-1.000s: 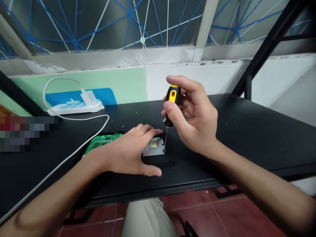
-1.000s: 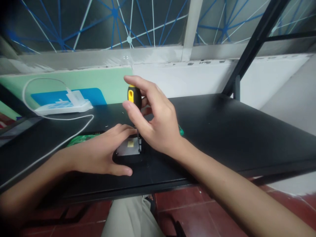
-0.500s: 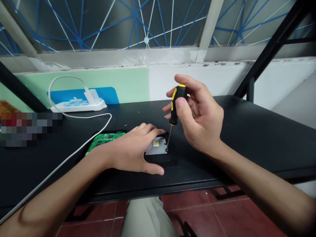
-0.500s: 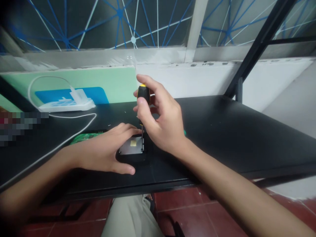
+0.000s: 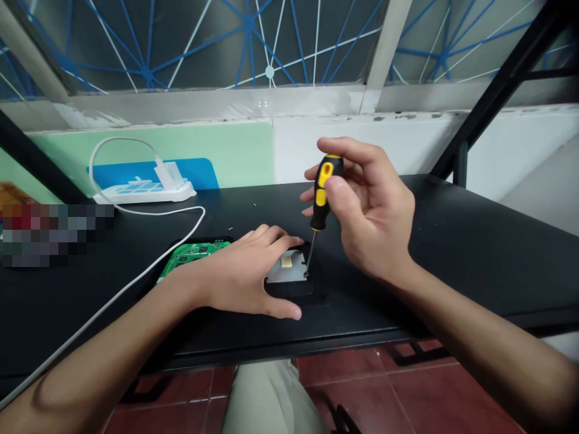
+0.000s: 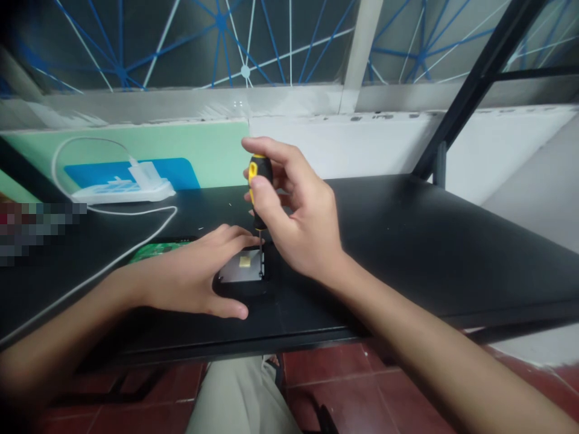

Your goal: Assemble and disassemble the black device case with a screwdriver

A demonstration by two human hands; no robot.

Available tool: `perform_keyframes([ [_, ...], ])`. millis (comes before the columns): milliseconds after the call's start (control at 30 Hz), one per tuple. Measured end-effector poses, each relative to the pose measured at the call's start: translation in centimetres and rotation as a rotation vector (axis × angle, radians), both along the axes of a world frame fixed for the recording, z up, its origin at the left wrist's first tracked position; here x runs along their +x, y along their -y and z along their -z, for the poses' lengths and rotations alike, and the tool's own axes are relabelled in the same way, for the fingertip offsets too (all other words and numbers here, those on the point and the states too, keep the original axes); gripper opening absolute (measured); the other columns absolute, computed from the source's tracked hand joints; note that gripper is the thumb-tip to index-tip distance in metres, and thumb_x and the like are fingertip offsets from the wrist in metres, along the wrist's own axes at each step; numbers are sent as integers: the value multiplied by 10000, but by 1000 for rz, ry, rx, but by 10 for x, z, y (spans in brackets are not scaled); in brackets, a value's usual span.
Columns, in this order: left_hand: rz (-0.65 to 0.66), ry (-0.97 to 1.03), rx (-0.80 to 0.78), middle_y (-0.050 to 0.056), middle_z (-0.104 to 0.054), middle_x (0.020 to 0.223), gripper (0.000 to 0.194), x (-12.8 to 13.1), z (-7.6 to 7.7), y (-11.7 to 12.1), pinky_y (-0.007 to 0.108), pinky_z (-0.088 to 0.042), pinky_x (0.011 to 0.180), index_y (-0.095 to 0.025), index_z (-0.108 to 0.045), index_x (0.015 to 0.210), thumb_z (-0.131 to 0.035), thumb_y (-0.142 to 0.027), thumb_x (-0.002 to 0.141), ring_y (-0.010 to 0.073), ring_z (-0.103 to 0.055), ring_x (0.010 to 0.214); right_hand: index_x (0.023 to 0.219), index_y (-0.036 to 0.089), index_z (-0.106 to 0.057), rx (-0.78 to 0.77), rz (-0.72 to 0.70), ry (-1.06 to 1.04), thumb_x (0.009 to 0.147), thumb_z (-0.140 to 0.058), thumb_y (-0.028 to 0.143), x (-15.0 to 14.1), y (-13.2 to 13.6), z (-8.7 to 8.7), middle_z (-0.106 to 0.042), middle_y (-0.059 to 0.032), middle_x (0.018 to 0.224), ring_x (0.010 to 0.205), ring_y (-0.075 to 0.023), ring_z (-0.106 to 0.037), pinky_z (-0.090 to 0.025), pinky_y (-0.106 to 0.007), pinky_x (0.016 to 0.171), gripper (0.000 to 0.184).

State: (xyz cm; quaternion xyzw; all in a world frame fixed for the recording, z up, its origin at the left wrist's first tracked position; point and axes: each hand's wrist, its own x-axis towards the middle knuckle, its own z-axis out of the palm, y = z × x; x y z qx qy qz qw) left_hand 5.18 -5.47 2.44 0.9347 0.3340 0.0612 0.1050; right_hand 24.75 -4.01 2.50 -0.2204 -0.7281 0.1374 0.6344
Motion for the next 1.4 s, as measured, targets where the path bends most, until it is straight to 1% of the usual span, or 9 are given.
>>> perform_keyframes([
  [133,-2,-16,7,134,-470,1366,891,0,-1,0,460,-402,1054,-182,-360,1447,-670,-670,769,332,-425,1261,1239,274,-564,-28,-127,-76,986,-469,317,-2,3,0,-687,-20,1003,777,-134,-692,-634,-287,639,274],
  [333,-13,-26,-7,134,-486,1345,892,2,-3,1,462,-412,1036,-179,-367,1441,-684,-657,758,331,-445,1230,1113,309,-618,29,15,-92,905,-622,378,-3,2,-3,-656,-4,1010,720,-113,-663,-596,-238,546,219],
  [467,-7,-13,-6,130,-482,1342,892,1,-2,0,457,-419,1025,-186,-363,1444,-680,-663,760,328,-444,1228,1158,290,-611,19,-91,-124,962,-523,280,-3,3,-3,-681,-5,965,729,-122,-685,-606,-265,573,215],
  [567,-5,1,-11,126,-493,1329,869,1,-1,0,469,-423,1014,-201,-379,1433,-682,-660,760,331,-453,1215,1177,305,-600,-9,-102,-117,977,-490,286,-3,5,-3,-704,-14,1047,753,-139,-698,-621,-313,623,229],
  [767,-8,1,-11,135,-482,1354,875,2,-2,0,477,-410,1029,-201,-375,1435,-690,-652,755,343,-446,1236,1197,303,-575,10,36,-37,931,-580,396,-2,4,-2,-678,-17,991,736,-119,-673,-607,-254,612,281],
  [900,-20,-27,-26,130,-472,1361,877,3,-3,1,473,-391,1057,-204,-363,1444,-694,-641,760,341,-430,1254,1142,288,-594,61,113,-11,882,-639,433,-1,6,-2,-637,-35,1104,753,-125,-659,-585,-252,583,302],
  [1000,-13,-6,-21,127,-486,1343,867,2,-3,1,465,-404,1043,-205,-373,1437,-691,-646,761,334,-445,1238,1181,299,-610,-13,37,-35,948,-538,372,0,8,-3,-628,-39,1163,803,-150,-678,-614,-301,621,254],
  [1133,-8,14,-16,130,-497,1334,868,2,-1,0,472,-424,1017,-198,-387,1428,-692,-653,754,335,-459,1220,1302,339,-544,-54,-60,-17,984,-468,337,2,6,-1,-662,-18,1179,889,-159,-710,-647,-318,687,327],
  [1400,-15,-31,-32,127,-470,1354,882,3,-4,1,487,-379,1077,-211,-351,1448,-693,-646,762,342,-417,1269,1156,288,-612,78,139,21,852,-676,429,0,7,-3,-619,-58,1193,822,-160,-680,-618,-283,600,341],
])
